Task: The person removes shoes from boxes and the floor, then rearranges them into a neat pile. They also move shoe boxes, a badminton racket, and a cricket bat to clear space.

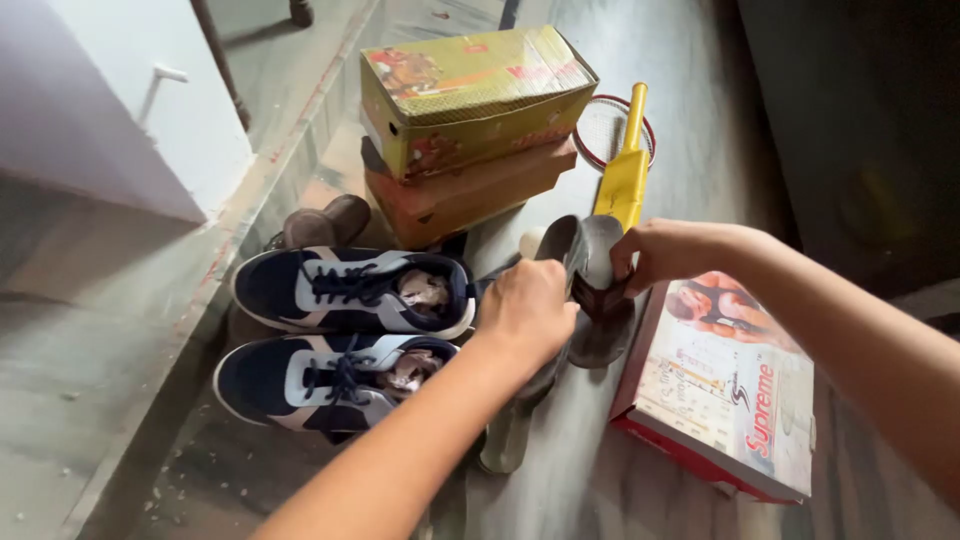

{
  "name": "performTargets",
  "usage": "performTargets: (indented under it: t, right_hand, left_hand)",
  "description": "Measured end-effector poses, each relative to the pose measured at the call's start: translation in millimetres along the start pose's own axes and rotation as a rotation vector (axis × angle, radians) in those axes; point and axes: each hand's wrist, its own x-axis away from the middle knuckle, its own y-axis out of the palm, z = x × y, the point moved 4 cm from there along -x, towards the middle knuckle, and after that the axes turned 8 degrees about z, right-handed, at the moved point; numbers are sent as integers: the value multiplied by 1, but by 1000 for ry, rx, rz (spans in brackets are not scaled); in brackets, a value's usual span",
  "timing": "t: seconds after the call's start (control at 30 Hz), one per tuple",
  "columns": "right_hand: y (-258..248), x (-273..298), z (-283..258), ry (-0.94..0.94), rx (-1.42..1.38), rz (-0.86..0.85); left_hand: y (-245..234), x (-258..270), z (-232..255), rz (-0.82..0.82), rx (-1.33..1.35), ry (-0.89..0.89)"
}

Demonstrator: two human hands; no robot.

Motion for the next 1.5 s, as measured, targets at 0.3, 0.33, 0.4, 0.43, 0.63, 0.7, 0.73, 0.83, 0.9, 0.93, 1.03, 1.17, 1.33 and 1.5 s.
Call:
performTargets:
  t: [0.3, 0.33, 0.4, 0.43, 0.63, 0.7, 0.73, 0.83, 0.9, 0.93, 1.03, 1.17, 1.33, 1.5]
  right_hand:
    - [43, -26, 15, -86, -26, 17]
    - [43, -27, 15, -86, -26, 16]
    - [45, -30, 10, -113, -38, 0]
    - [42, -30, 4, -117, -40, 0]
    - [19, -22, -39, -109, 7, -21]
    - [9, -17, -57, -166, 1, 24]
    - [3, -15, -67, -172, 3, 27]
    - [-17, -9, -95, -227, -25, 102]
    - [-30, -7, -112, -274, -32, 223]
    - [-34, -6, -121, -279, -28, 226]
    - [-51, 1, -156, -381, -68, 354]
    - [-68, 16, -215, -577, -84, 457]
    - [-71, 19, -279, -754, -21, 537]
    - [-70, 19, -341, -875, 66, 583]
  left_hand:
    - [88, 2, -43, -28, -18, -97]
    - [83, 4, -43, -28, -18, -98]
    - [76, 12, -42, -187, -10, -59]
    - [68, 12, -42, -188, -14, -61]
    - [21, 11, -50, -247, -96, -21]
    - [8, 13, -51, -161, -117, 151]
    - [-2, 14, -50, -156, -121, 148]
    - [-29, 16, -44, -155, -125, 176]
    - [-44, 20, -38, -160, -119, 229]
    - [-50, 22, -40, -154, -122, 228]
    - [-76, 30, -41, -104, -230, 336]
    - [-128, 54, -54, -193, -539, 432]
    - [-194, 93, -84, -274, -835, 481]
    - [-256, 142, -106, -265, -1052, 413]
